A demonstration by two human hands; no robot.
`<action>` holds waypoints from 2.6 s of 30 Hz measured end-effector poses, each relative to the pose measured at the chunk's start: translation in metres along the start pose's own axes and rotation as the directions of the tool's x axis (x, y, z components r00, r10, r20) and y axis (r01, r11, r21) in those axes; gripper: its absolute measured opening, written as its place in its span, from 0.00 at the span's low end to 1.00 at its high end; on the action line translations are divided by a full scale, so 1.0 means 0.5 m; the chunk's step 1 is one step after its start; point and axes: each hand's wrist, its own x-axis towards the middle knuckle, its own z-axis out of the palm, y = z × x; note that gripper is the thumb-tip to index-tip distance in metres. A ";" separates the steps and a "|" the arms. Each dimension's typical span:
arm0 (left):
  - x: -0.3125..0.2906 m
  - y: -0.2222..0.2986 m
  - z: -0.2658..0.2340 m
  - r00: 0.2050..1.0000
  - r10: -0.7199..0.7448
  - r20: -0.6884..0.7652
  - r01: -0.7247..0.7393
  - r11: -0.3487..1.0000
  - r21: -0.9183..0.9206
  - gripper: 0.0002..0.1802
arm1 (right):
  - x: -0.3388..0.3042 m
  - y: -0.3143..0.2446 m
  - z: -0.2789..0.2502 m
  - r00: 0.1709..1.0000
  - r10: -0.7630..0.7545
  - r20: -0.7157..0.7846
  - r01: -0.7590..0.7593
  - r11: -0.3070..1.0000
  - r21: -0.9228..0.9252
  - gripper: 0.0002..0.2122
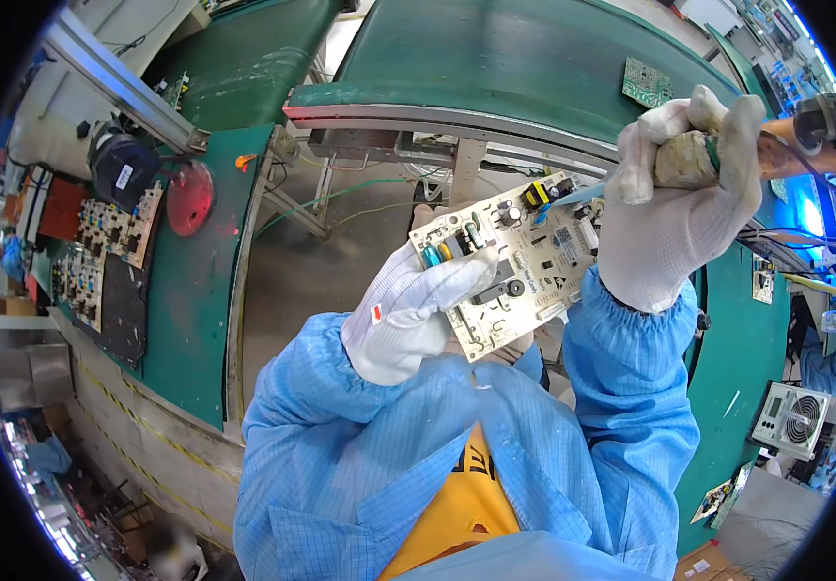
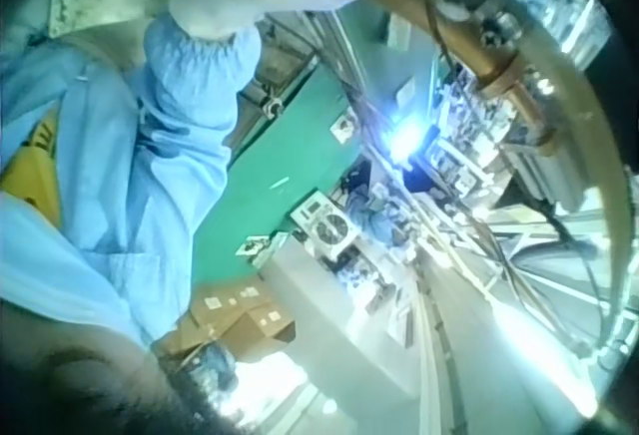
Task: Soldering components onto printed circuit boards at an industrial assembly station.
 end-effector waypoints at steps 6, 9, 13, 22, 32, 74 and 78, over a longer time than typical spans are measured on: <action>0.023 0.039 0.017 0.947 -0.322 -0.013 0.297 0.887 -0.355 0.25 | 0.004 0.011 -0.005 0.956 -0.256 0.143 0.286 0.707 -0.647 0.13; 0.025 0.039 0.016 0.979 -0.187 -0.080 0.181 0.981 -0.074 0.22 | 0.003 0.015 0.001 0.950 -0.293 0.105 0.289 0.700 -0.653 0.14; 0.024 0.053 0.023 0.886 -0.461 -0.044 0.386 0.788 -0.479 0.23 | 0.001 0.003 0.007 0.993 -0.118 0.007 0.113 0.931 -0.347 0.18; 0.025 0.046 0.021 0.791 -0.611 0.015 0.350 0.432 -0.832 0.32 | 0.004 0.009 -0.011 0.938 -0.340 0.071 0.293 0.666 -0.686 0.17; 0.013 0.038 0.007 0.912 -0.405 -0.056 0.401 0.913 -0.072 0.22 | -0.001 0.012 -0.045 0.992 -0.124 -0.020 0.108 0.922 -0.371 0.16; 0.033 0.005 -0.010 0.796 -0.562 -0.225 0.226 0.620 -0.751 0.24 | 0.010 -0.020 -0.032 0.997 -0.015 0.070 0.020 0.998 -0.061 0.15; 0.071 -0.019 -0.094 0.955 -0.012 -0.295 0.114 0.936 0.332 0.17 | 0.006 -0.045 -0.048 0.944 0.163 -0.285 -0.044 0.923 0.382 0.11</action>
